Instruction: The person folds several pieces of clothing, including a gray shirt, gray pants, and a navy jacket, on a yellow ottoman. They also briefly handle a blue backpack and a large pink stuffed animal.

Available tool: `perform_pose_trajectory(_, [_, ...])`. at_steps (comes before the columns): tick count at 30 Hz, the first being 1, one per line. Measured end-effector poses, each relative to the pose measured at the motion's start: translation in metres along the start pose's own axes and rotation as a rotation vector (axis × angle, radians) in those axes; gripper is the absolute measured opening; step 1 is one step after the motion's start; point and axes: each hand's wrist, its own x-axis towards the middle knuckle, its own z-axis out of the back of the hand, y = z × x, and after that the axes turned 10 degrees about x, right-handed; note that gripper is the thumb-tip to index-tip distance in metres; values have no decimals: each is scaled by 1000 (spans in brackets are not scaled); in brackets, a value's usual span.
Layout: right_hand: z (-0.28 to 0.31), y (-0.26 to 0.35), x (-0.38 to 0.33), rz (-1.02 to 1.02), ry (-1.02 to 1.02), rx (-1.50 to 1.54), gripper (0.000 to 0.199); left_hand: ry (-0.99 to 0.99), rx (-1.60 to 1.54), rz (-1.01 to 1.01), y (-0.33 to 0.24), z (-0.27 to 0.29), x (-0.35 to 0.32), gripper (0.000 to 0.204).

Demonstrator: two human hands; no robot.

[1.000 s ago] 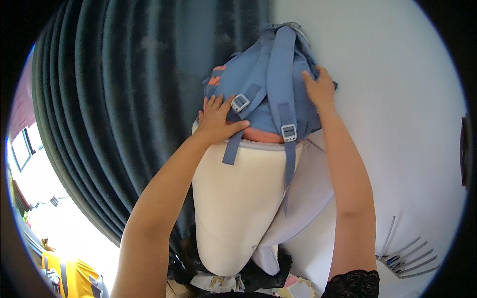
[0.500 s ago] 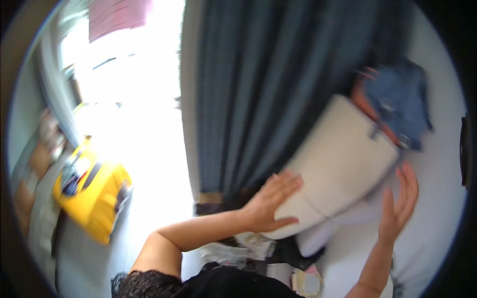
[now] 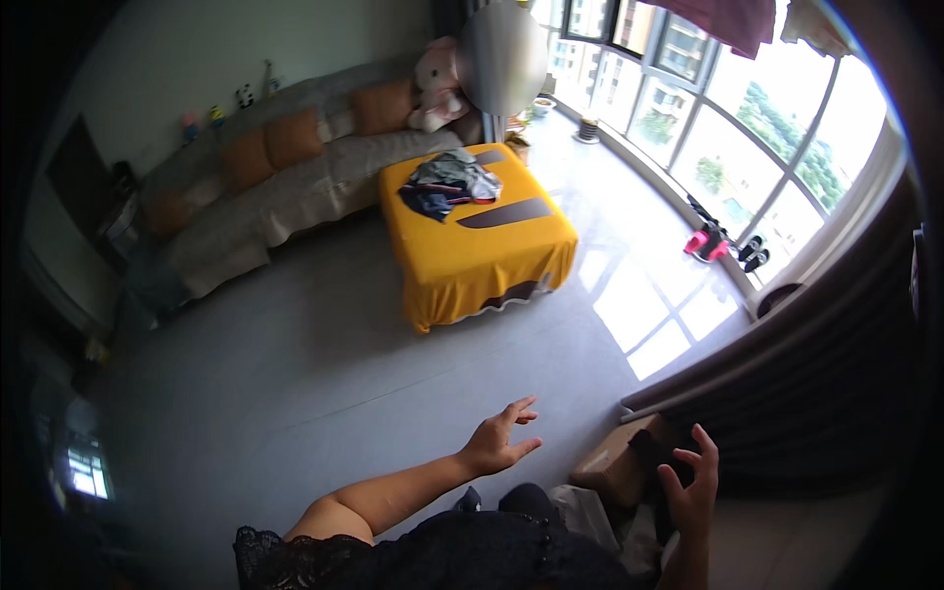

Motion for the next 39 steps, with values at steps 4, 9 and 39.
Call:
perform_pose_trajectory(4, [-71, -4, 85, 51, 255, -73, 70, -69, -60, 178, 59, 43, 16, 69])
perform_pose_trajectory(9, [-163, -46, 207, 129, 421, 25, 63, -167, 6, 314, 129, 103, 49, 64])
perform_pose_trajectory(39, [-814, -111, 599, -183, 1166, -672, 47, -224, 372, 665, 545, 665, 288, 41])
